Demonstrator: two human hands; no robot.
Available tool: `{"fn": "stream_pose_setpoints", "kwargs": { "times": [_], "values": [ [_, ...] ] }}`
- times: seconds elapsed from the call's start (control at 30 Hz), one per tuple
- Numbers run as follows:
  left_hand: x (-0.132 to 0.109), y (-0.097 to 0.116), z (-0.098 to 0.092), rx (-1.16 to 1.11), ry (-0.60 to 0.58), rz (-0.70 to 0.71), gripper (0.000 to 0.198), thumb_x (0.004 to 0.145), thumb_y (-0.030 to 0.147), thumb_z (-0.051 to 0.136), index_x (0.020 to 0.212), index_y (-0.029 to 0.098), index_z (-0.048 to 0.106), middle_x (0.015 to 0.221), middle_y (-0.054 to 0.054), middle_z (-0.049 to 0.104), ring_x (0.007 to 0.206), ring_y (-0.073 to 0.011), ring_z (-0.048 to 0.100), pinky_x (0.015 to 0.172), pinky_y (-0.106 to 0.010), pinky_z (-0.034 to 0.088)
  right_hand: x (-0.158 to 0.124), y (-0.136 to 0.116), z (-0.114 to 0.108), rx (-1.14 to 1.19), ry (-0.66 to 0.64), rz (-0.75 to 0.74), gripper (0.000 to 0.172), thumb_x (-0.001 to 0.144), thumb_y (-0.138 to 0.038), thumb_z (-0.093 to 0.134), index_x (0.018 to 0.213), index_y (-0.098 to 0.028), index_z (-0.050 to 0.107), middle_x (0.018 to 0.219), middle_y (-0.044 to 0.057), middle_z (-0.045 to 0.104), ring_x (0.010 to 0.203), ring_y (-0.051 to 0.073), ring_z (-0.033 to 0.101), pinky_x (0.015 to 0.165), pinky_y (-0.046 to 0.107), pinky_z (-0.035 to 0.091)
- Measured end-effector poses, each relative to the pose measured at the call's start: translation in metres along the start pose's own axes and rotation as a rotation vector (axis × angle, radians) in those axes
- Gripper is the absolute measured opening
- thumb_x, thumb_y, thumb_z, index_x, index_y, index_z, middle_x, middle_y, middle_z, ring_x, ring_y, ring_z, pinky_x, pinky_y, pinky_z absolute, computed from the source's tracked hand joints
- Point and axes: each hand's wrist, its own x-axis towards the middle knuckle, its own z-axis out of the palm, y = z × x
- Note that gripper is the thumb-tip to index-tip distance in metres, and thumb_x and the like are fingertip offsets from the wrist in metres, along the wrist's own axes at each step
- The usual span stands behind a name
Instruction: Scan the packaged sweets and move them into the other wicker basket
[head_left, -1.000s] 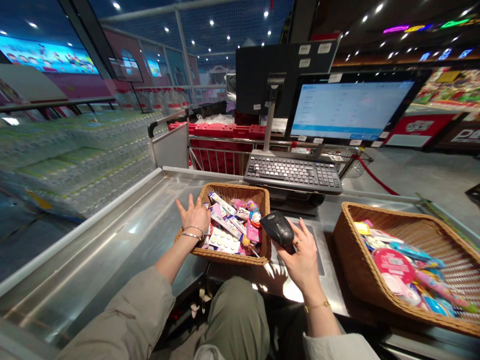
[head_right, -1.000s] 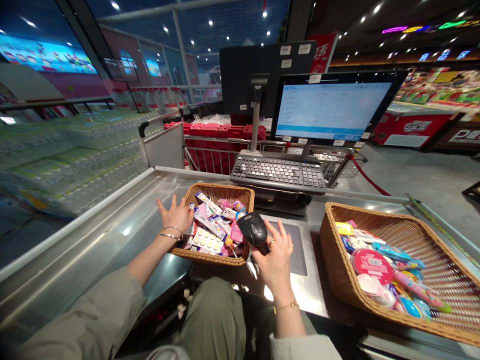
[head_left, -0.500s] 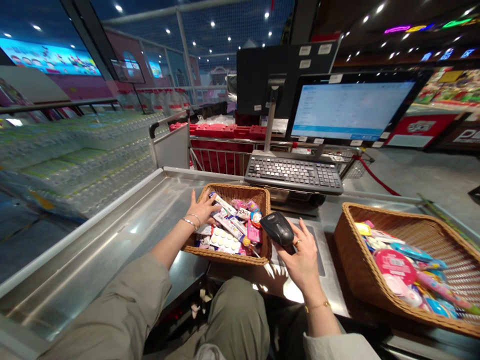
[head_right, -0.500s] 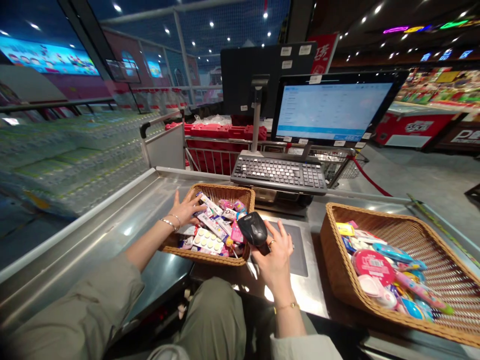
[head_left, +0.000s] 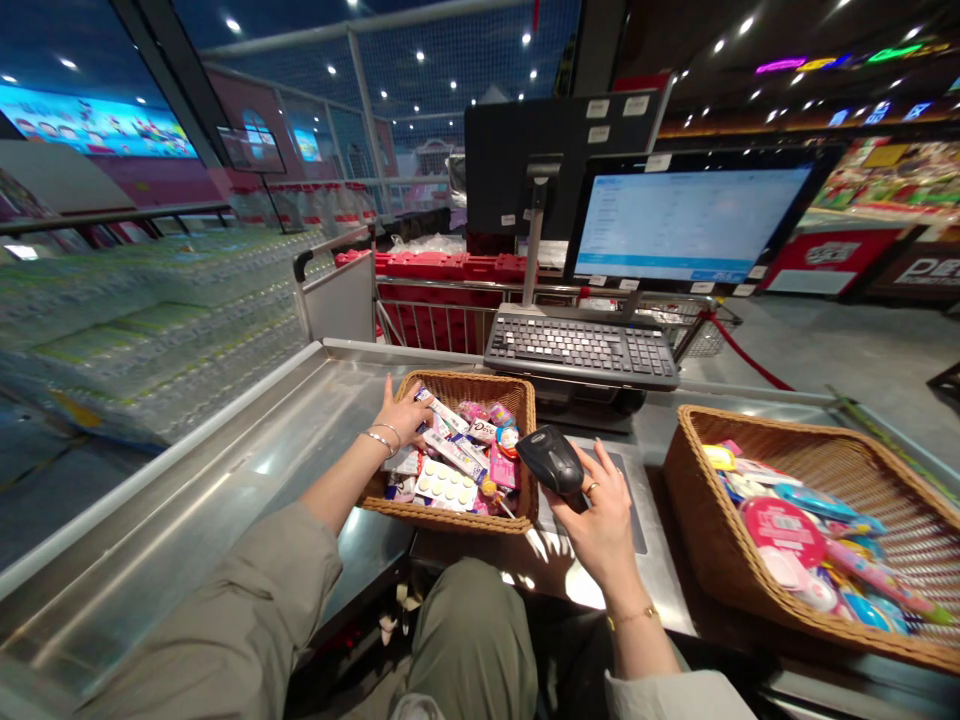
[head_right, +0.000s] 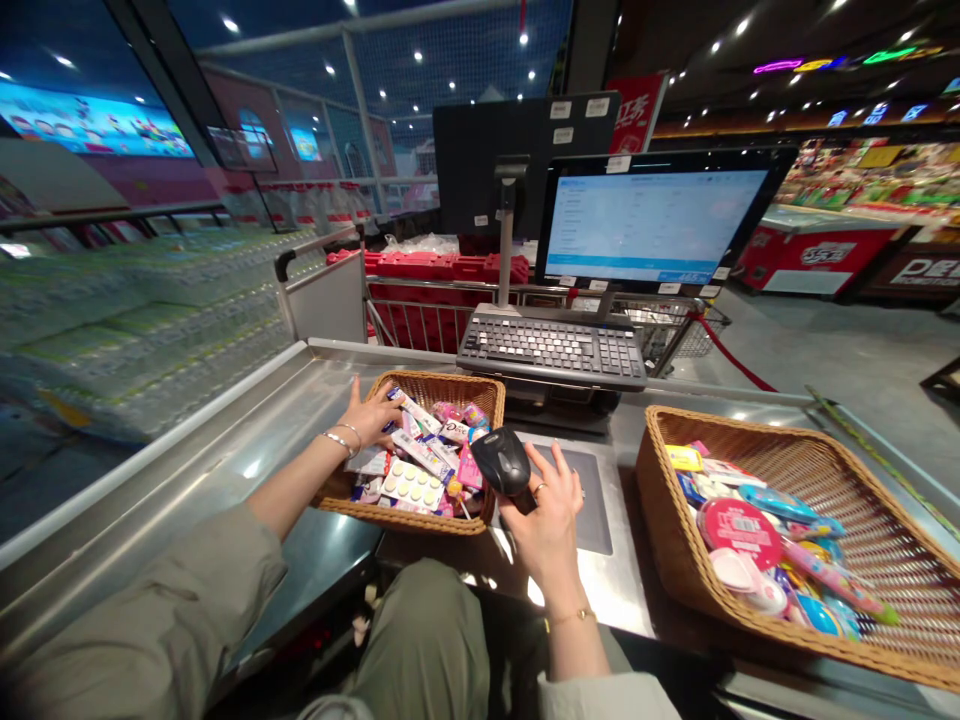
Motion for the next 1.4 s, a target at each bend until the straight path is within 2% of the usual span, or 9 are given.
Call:
{"fn": "stream_pose_setpoints", "kwargs": {
  "times": [0.27,0.37,0.5,0.67,0.87,1.1,1.3,1.4],
  "values": [
    [0.000,0.004,0.001,-0.001,-0.028,0.012,0.027,0.067,0.033,0.082,0.089,0.027,0.068,0.140,-0.004,0.059,0.146,-0.0383,0.025,0.098,-0.079,-0.020,0.000,-0.001,-0.002,0.007,-0.001,0.001,0.018,0.082,-0.037,0.063,0.093,-0.024,0.070,0.131,0.008,0.063,0.141,0.034,0.037,0.110,0.066,0.029],
    [-0.004,0.006,-0.002,0.003,-0.005,0.018,0.024,0.067,0.027,0.081,0.086,0.025,0.067,0.139,-0.004,0.059,0.146,-0.0379,0.026,0.099,-0.079,-0.020,0.000,0.000,-0.002,0.003,-0.005,0.002,0.018,0.082,-0.037,0.062,0.092,-0.024,0.070,0.132,0.008,0.063,0.141,0.034,0.037,0.110,0.067,0.028],
    [-0.011,0.009,-0.007,0.013,0.139,0.036,0.020,0.072,0.015,0.075,0.087,0.025,0.066,0.140,-0.003,0.058,0.146,-0.0358,0.027,0.102,-0.078,-0.019,0.000,0.000,-0.002,-0.006,-0.001,-0.005,0.019,0.082,-0.038,0.062,0.093,-0.024,0.070,0.131,0.008,0.063,0.141,0.035,0.037,0.109,0.066,0.029],
    [-0.019,0.017,-0.019,0.028,0.323,0.069,0.018,0.077,0.011,0.069,0.089,0.025,0.064,0.139,-0.004,0.059,0.146,-0.0338,0.029,0.105,-0.077,-0.019,0.000,0.000,-0.001,-0.009,0.012,-0.010,0.019,0.082,-0.038,0.063,0.092,-0.024,0.070,0.130,0.007,0.064,0.140,0.035,0.038,0.109,0.066,0.029],
    [-0.021,0.027,-0.042,0.001,0.399,0.128,0.019,0.078,0.006,0.066,0.086,0.023,0.062,0.137,-0.004,0.061,0.145,-0.0345,0.031,0.106,-0.077,-0.020,-0.001,-0.001,-0.002,-0.015,0.016,-0.022,0.020,0.082,-0.037,0.064,0.095,-0.023,0.071,0.131,0.008,0.063,0.140,0.035,0.038,0.110,0.065,0.030],
    [-0.019,0.036,-0.049,-0.023,0.585,0.198,0.017,0.080,0.008,0.060,0.087,0.024,0.060,0.135,-0.003,0.063,0.142,-0.0332,0.037,0.106,-0.077,-0.019,-0.003,-0.002,-0.003,-0.019,0.071,-0.069,0.014,0.081,-0.032,0.065,0.090,-0.023,0.070,0.130,0.008,0.064,0.140,0.036,0.039,0.109,0.067,0.028],
    [-0.015,0.055,-0.060,-0.051,0.693,0.163,0.013,0.083,0.012,0.058,0.089,0.023,0.061,0.134,-0.005,0.064,0.142,-0.0338,0.037,0.106,-0.077,-0.017,-0.002,-0.005,-0.008,-0.018,0.139,-0.122,0.017,0.079,-0.029,0.067,0.095,-0.023,0.068,0.130,0.009,0.064,0.140,0.035,0.039,0.109,0.066,0.029],
    [-0.013,0.070,-0.069,-0.086,0.748,0.119,0.014,0.083,0.015,0.059,0.094,0.023,0.063,0.126,-0.007,0.068,0.142,-0.0340,0.036,0.106,-0.076,-0.017,-0.002,-0.007,-0.012,-0.033,0.172,-0.142,0.017,0.079,-0.027,0.066,0.096,-0.023,0.067,0.130,0.009,0.064,0.140,0.034,0.039,0.109,0.067,0.028]
  ]
}}
